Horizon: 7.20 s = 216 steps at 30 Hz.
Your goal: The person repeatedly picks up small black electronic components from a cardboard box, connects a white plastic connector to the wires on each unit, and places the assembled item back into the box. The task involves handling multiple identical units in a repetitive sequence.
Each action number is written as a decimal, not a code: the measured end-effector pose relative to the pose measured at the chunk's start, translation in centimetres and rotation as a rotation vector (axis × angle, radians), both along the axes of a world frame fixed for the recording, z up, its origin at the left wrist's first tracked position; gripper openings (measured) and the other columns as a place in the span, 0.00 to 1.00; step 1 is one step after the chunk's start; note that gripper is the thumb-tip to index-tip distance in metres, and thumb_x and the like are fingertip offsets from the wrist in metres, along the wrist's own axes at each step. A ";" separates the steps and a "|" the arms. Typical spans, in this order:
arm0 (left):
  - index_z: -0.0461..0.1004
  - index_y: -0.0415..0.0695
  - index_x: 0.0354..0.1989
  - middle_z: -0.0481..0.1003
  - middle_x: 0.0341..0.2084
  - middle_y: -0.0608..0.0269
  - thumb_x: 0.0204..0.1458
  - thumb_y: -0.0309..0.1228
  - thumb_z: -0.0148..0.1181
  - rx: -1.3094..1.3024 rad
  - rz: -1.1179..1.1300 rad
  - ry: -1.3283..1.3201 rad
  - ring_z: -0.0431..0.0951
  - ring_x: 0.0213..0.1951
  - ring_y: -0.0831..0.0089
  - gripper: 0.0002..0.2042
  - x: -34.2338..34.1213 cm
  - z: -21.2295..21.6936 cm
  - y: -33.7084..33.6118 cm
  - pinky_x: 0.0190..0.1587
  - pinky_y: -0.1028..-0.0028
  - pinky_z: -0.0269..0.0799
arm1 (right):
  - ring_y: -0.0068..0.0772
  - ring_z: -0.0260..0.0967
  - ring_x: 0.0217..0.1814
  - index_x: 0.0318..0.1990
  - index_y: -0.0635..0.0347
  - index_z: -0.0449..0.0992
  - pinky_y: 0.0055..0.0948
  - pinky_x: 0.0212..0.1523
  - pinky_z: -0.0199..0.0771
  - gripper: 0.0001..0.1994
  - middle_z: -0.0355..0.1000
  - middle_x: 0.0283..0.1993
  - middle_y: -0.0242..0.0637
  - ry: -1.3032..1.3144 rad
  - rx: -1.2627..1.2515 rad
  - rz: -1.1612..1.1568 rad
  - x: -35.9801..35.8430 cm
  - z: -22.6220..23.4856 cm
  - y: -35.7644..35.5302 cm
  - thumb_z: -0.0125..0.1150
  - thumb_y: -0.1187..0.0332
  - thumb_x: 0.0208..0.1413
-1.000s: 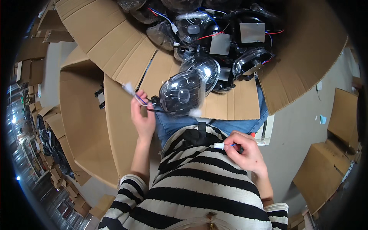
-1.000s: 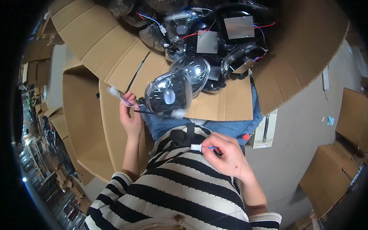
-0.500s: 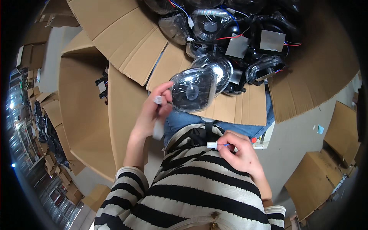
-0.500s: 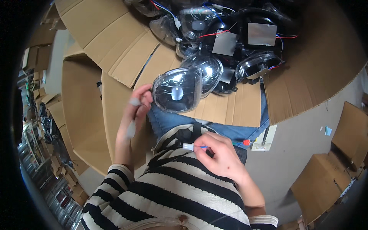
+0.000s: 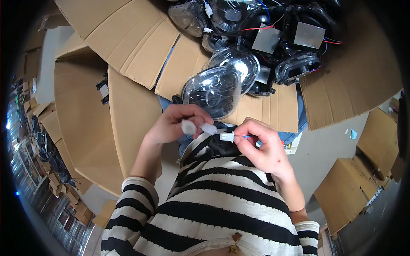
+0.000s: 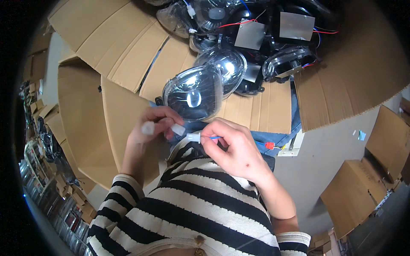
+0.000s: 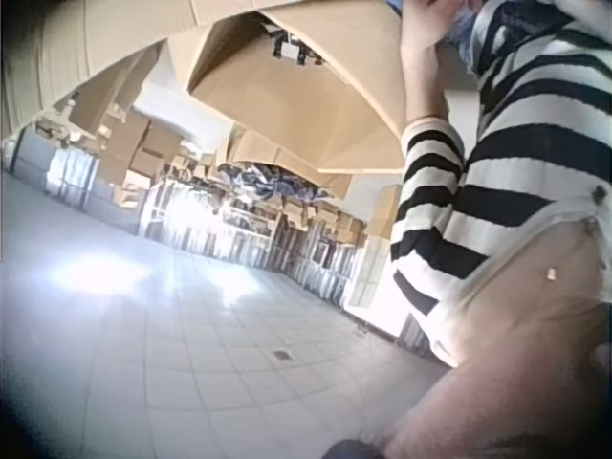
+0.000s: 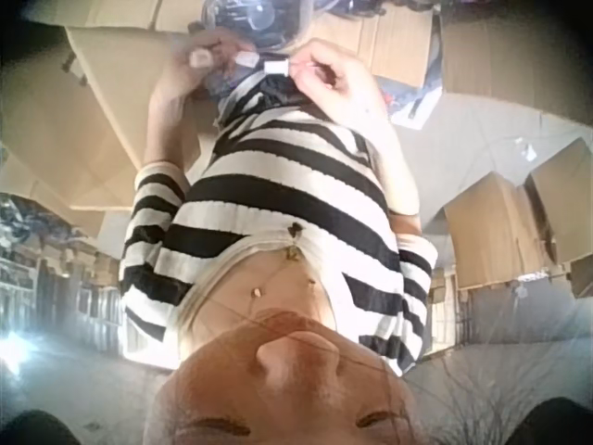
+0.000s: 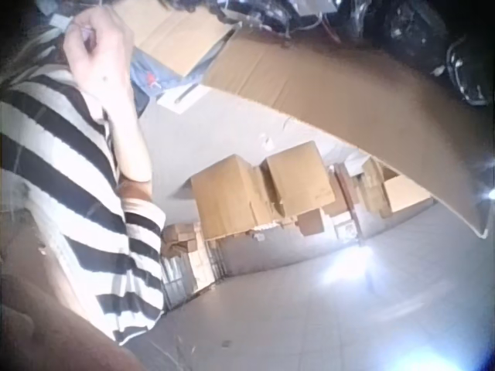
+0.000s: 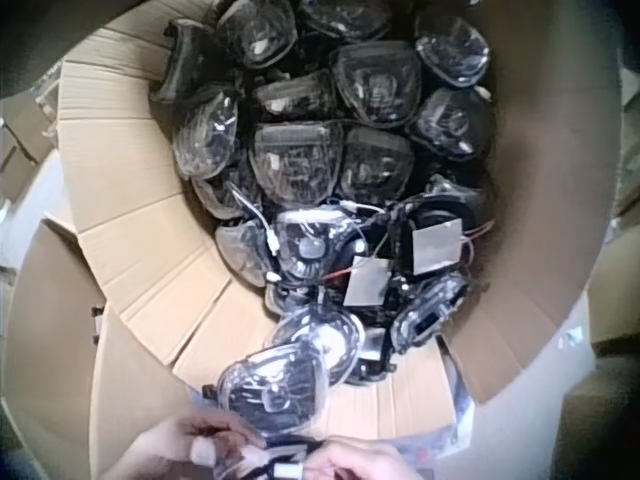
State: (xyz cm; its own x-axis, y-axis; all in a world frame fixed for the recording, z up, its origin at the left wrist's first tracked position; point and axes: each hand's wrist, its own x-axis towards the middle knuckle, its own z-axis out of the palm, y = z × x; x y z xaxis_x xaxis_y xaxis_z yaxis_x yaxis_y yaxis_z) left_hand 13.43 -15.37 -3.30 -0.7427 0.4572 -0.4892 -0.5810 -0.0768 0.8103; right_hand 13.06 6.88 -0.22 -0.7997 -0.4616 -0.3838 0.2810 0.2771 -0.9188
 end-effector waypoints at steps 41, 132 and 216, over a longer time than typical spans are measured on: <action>0.72 0.34 0.33 0.70 0.25 0.59 0.40 0.19 0.53 0.054 -0.178 0.393 0.69 0.26 0.73 0.09 1.5 -1.1 0.6 0.28 0.76 0.62 | 0.17 0.53 0.17 0.27 0.63 0.70 0.18 0.18 0.51 0.02 0.64 0.20 0.30 -0.089 -0.106 -0.013 1.0 1.4 2.2 0.54 0.75 0.45; 0.64 0.31 0.46 0.64 0.46 0.48 0.44 0.30 0.42 -1.465 -1.224 1.618 0.66 0.46 0.62 0.20 -7.2 -10.4 5.1 0.53 0.68 0.55 | 0.14 0.49 0.18 0.24 0.64 0.68 0.16 0.18 0.49 0.02 0.62 0.20 0.27 0.051 -0.004 -0.293 4.7 0.5 9.2 0.53 0.75 0.44; 0.75 0.46 0.33 0.69 0.20 0.70 0.34 0.20 0.57 -0.367 -0.132 1.110 0.64 0.21 0.72 0.14 0.5 -0.8 10.2 0.25 0.74 0.54 | 0.09 0.50 0.22 0.23 0.63 0.67 0.11 0.21 0.50 0.04 0.60 0.20 0.21 -0.156 0.178 -0.501 5.3 1.5 9.5 0.52 0.75 0.48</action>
